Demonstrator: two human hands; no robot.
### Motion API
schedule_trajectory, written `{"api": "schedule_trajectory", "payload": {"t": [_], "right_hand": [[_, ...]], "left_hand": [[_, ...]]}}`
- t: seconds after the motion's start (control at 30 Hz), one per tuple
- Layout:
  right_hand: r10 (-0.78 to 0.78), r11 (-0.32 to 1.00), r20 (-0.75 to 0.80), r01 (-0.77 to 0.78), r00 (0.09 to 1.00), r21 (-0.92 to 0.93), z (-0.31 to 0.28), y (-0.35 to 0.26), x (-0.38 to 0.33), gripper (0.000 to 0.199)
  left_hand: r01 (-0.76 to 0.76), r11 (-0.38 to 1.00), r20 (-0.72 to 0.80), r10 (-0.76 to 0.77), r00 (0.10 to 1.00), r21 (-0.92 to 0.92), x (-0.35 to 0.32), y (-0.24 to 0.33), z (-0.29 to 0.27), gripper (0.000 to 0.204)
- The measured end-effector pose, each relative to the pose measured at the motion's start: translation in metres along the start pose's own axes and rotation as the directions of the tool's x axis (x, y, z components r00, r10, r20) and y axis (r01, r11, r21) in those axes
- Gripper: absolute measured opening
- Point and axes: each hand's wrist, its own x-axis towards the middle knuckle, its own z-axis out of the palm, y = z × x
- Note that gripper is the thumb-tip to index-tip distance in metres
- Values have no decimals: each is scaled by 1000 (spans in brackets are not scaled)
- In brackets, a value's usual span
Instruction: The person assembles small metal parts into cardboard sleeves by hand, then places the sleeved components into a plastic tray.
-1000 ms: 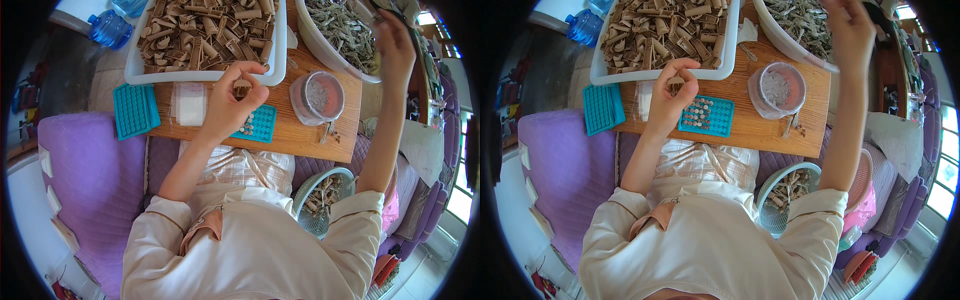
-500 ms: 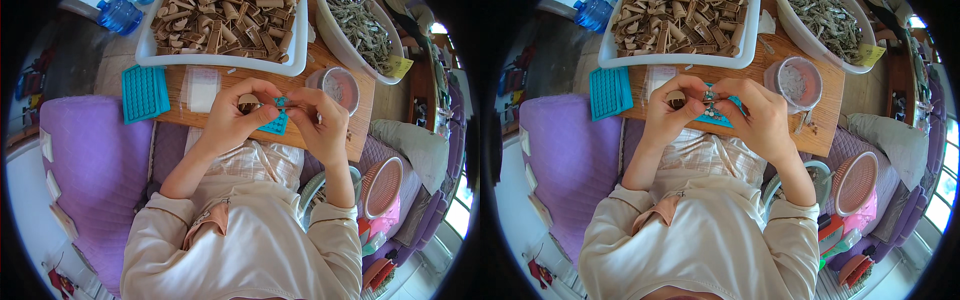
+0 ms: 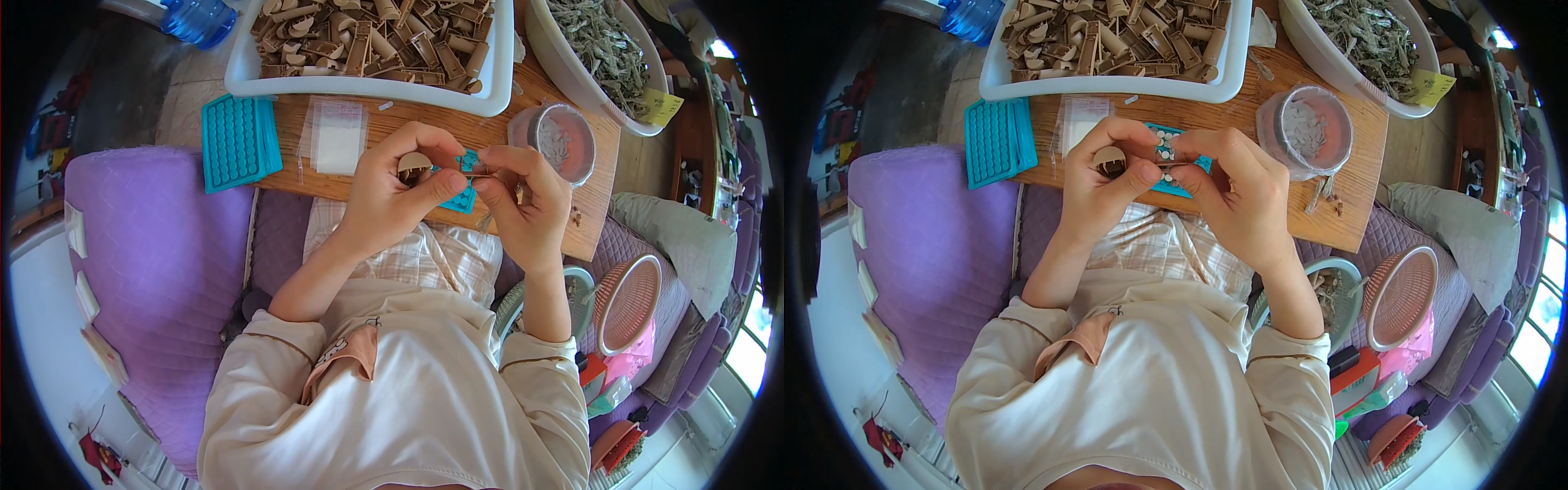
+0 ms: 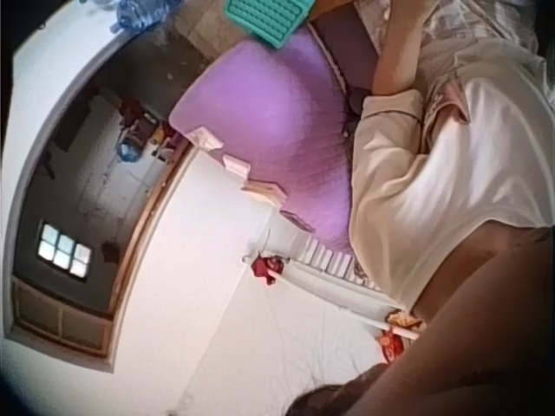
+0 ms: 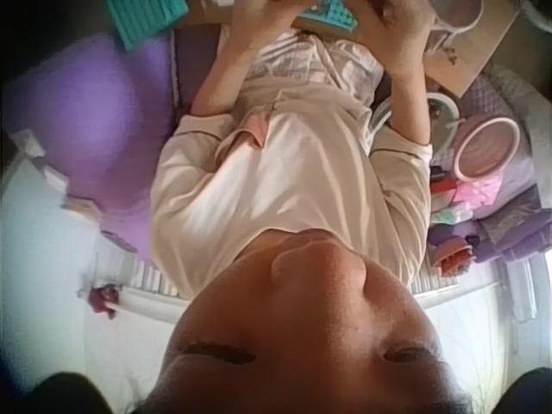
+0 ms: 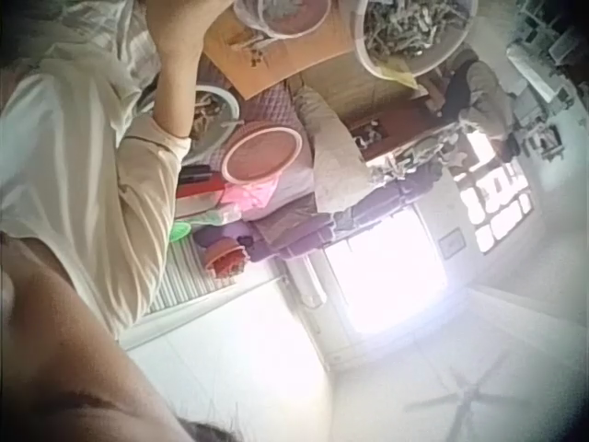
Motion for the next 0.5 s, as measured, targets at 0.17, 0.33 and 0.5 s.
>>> {"api": "schedule_trajectory", "payload": {"t": [0.17,0.33,0.5], "right_hand": [[22,1000,-1,-22,1000,10,2,-1,-4,20],[150,985,-112,-138,982,108,10,-5,-13,19],[238,957,-192,-195,952,215,22,-14,-20,15]], "left_hand": [[-37,959,130,76,989,-282,-2,-12,-6,30],[157,694,284,71,956,-702,-5,-24,-8,36],[-57,879,-51,38,998,-473,-16,-22,13,37]]}}
